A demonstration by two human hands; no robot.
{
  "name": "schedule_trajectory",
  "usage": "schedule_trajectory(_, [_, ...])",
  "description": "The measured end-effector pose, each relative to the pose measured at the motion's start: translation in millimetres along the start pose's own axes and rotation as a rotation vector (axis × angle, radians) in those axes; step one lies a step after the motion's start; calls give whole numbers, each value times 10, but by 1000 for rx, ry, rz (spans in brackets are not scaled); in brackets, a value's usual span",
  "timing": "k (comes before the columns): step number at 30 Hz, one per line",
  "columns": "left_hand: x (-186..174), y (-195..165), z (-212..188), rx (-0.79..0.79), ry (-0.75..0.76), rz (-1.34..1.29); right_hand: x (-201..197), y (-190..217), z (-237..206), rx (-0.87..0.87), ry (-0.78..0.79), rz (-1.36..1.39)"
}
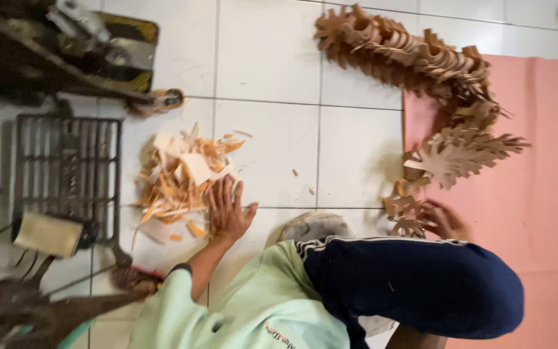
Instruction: The person sits on the floor and assembles small, star-shaped wooden craft parts by inserting a small white connector into the center of each piece. They handle the parts one at a time, placing the finished units on a pink mat. The person briefly gathers wood shavings from the floor before standing up at the end.
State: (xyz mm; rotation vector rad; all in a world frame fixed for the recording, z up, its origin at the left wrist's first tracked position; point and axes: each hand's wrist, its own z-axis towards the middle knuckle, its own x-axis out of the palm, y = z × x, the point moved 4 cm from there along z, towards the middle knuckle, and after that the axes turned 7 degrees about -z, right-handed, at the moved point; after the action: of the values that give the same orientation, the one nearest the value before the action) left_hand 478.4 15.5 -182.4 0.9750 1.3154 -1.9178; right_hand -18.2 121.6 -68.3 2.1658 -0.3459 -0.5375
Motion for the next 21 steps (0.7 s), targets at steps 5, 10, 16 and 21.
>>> schedule_trajectory(5, [86, -103, 58, 5, 33, 47, -33, 36, 109, 58, 91, -190])
schedule_trajectory(10, [132, -246, 110, -1, 59, 90, -113, 107, 357, 55, 212, -457])
schedule_trajectory(16, [135, -451, 104, -7, 67, 131, -485, 658, 836, -48, 185, -951])
schedule_trajectory(21, [81, -674, 311, -1, 52, 79, -916, 1163, 947, -338, 107, -1234])
